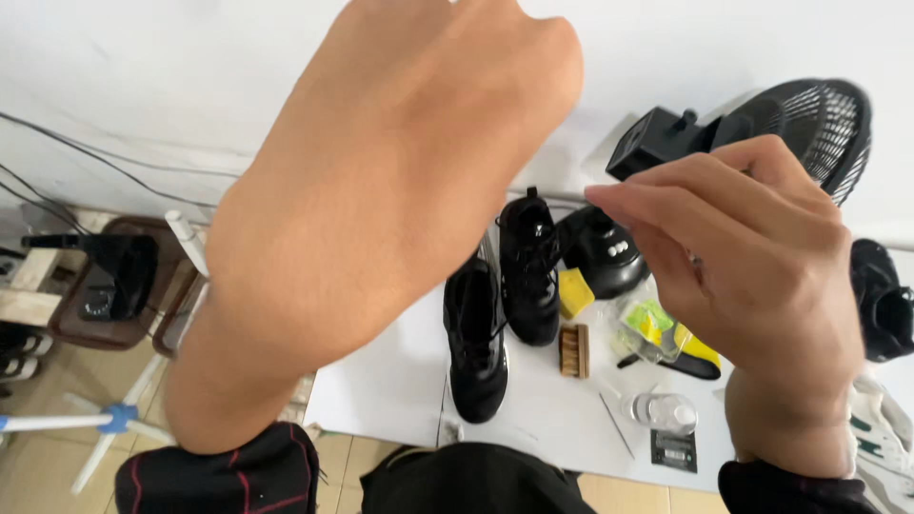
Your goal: The person laces a black sneaker on a white table, threading the laces through eyelets and tying them. The person handles the laces and shoe repeatedly, adjusting and tightening the laces throughout the clip.
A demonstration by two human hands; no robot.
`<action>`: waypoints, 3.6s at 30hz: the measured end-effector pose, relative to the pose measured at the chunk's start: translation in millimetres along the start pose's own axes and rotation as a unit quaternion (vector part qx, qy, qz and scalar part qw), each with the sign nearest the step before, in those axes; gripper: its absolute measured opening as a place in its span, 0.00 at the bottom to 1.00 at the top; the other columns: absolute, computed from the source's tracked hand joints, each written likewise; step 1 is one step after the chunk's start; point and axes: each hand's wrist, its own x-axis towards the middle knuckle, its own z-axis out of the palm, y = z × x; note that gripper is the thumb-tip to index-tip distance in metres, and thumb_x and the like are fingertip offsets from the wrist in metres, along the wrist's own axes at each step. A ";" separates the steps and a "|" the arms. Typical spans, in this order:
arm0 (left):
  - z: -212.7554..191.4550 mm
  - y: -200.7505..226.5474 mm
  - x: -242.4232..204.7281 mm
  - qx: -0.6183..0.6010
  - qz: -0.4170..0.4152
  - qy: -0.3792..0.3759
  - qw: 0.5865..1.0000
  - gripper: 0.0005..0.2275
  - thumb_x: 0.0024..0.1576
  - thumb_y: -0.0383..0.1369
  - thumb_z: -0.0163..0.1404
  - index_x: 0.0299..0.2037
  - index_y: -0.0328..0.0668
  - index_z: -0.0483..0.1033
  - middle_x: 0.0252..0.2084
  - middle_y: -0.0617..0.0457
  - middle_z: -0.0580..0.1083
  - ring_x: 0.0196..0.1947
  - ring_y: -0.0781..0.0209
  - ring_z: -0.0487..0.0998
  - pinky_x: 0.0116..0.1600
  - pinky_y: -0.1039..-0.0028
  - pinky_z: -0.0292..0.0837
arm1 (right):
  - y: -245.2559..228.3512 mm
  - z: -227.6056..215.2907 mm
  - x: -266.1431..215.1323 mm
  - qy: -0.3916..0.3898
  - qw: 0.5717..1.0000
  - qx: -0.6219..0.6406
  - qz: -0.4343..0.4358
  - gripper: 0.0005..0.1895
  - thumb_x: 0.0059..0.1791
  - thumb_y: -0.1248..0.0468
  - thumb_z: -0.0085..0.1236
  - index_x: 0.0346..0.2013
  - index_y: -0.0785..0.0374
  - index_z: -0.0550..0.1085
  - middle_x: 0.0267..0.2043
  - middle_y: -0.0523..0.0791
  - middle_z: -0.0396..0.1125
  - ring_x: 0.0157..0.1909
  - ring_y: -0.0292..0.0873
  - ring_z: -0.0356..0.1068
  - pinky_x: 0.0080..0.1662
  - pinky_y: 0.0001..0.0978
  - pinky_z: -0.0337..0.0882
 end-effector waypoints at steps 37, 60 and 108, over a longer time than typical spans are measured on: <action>-0.3 -28.7 17.6 -0.491 -0.065 0.254 0.830 0.05 0.58 0.34 0.68 0.40 0.48 0.87 0.37 0.60 0.89 0.38 0.75 0.89 0.42 0.86 0.77 | 64.0 38.8 34.4 0.250 0.820 0.448 0.253 0.02 0.59 0.67 0.64 0.43 0.62 0.81 0.44 0.48 0.74 0.38 0.38 0.67 0.42 0.24 0.70; 0.8 -26.4 10.2 -0.492 -0.051 0.272 0.825 0.03 0.60 0.32 0.67 0.40 0.46 0.87 0.36 0.59 0.88 0.38 0.73 0.89 0.44 0.84 0.77 | 59.3 33.0 35.0 0.234 0.835 0.423 0.264 0.04 0.56 0.65 0.65 0.39 0.63 0.81 0.39 0.48 0.74 0.41 0.39 0.68 0.42 0.25 0.67; 497.8 77.4 -30.7 -0.146 0.072 -0.052 0.985 0.11 0.58 0.35 0.66 0.34 0.43 0.76 0.36 0.51 0.70 0.48 0.49 0.69 0.55 0.60 0.66 | -76.1 289.4 -270.3 -0.153 0.858 0.297 0.391 0.03 0.56 0.66 0.70 0.43 0.60 0.83 0.35 0.47 0.73 0.41 0.53 0.79 0.45 0.42 0.80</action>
